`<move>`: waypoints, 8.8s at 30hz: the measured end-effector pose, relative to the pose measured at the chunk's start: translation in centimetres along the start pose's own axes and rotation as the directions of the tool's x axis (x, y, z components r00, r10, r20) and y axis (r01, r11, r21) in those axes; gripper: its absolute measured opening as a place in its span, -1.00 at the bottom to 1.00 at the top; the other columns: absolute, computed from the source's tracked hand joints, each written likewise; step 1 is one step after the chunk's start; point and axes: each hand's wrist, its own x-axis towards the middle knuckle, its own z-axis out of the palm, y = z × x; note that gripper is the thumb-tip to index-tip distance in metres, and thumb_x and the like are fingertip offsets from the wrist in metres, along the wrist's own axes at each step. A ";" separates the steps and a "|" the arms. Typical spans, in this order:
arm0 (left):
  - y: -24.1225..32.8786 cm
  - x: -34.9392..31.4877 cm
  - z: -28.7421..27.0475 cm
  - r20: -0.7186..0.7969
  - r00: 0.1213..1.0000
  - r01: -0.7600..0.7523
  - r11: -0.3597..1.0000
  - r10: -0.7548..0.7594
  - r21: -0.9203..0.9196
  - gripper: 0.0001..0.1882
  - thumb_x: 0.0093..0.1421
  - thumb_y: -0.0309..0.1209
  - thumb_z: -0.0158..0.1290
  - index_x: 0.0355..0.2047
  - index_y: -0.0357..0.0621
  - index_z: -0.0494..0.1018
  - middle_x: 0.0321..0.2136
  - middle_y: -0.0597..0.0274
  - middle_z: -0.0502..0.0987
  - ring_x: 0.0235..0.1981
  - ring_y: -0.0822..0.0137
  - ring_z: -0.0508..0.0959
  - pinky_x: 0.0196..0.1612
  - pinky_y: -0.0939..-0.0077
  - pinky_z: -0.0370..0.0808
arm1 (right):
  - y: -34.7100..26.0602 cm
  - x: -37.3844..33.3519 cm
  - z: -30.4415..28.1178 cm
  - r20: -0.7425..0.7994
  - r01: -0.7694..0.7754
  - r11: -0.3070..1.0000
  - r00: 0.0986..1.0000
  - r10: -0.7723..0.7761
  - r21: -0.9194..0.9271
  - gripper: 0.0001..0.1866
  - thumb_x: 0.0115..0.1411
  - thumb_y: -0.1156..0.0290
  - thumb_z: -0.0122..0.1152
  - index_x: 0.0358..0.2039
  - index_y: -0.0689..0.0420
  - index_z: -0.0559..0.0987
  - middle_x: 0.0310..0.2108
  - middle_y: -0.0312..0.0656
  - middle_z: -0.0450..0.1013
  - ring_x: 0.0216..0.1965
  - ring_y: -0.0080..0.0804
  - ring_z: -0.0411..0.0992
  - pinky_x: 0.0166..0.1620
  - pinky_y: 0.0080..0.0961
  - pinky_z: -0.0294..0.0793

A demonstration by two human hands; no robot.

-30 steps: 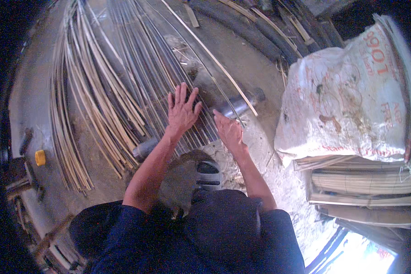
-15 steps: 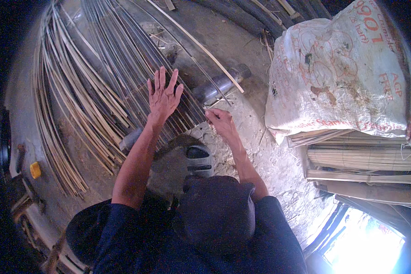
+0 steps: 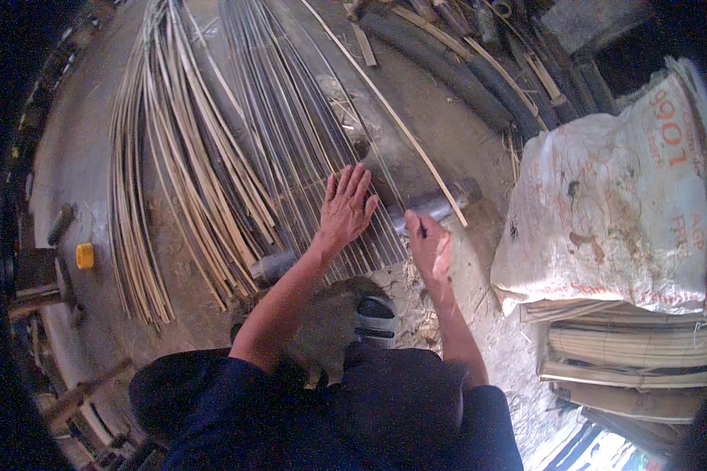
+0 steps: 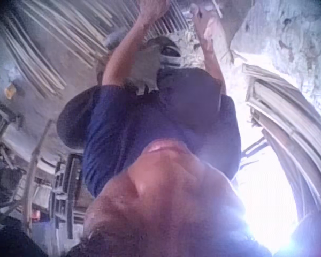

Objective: The person sits on the floor and repeatedly picks up thin bamboo strips, scraping them against a fixed metal tool to smooth or shape them. The person then places the processed strips into a growing pile on the floor.

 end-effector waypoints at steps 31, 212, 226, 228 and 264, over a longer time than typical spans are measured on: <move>0.6 0.5 -0.1 -0.073 0.997 -0.039 0.999 0.039 -0.003 -0.36 0.31 -0.08 -0.04 0.31 -0.11 0.20 0.36 0.11 0.12 0.38 -0.09 0.05 0.39 -0.05 -0.01 | -0.1 -8.8 -1.8 0.196 0.040 0.995 0.980 -0.022 -0.090 -0.79 0.29 0.41 0.05 -0.41 0.17 0.61 -0.61 -0.14 0.49 -0.57 -0.53 0.43 -0.46 -0.47 0.41; -1.7 -2.5 0.9 -0.101 0.994 0.047 0.998 -0.044 0.029 -0.45 0.40 -0.05 -0.19 0.32 0.02 0.24 0.37 0.10 0.11 0.41 0.02 0.05 0.41 -0.08 -0.13 | 1.7 -4.5 0.7 0.240 -0.061 0.997 0.968 0.070 -0.047 -0.76 0.18 0.32 0.21 -0.32 0.26 0.61 -0.36 0.00 0.54 -0.31 -0.18 0.55 -0.20 -0.33 0.52; -1.6 -2.5 1.1 -0.051 0.996 0.080 0.992 -0.075 0.097 -0.41 0.44 0.02 -0.31 0.36 0.02 0.15 0.39 0.20 0.08 0.41 -0.08 -0.03 0.43 -0.14 -0.20 | 1.9 -3.5 0.2 0.337 -0.038 0.998 0.940 0.053 -0.052 -0.74 0.18 0.29 0.20 -0.31 0.26 0.62 -0.38 0.04 0.57 -0.32 -0.14 0.58 -0.22 -0.30 0.54; -1.7 -2.6 1.2 -0.052 0.996 0.082 0.993 -0.078 0.087 -0.39 0.43 0.03 -0.31 0.36 0.00 0.15 0.39 0.20 0.08 0.42 -0.08 -0.04 0.43 -0.14 -0.22 | 1.9 -3.5 0.3 0.329 -0.028 0.998 0.943 0.046 -0.060 -0.73 0.17 0.28 0.22 -0.30 0.26 0.62 -0.39 -0.02 0.57 -0.34 -0.22 0.56 -0.24 -0.35 0.52; -0.1 -2.2 -0.4 -0.073 0.990 0.121 0.991 -0.117 0.054 -0.33 0.28 -0.07 -0.09 0.33 -0.09 0.19 0.36 0.13 0.12 0.41 -0.07 0.00 0.40 -0.15 -0.19 | -0.8 -3.5 2.3 0.209 -0.022 0.991 0.978 -0.006 0.129 -0.73 0.29 0.33 0.20 -0.03 0.11 0.63 -0.14 -0.04 0.60 -0.14 -0.24 0.61 -0.12 -0.44 0.58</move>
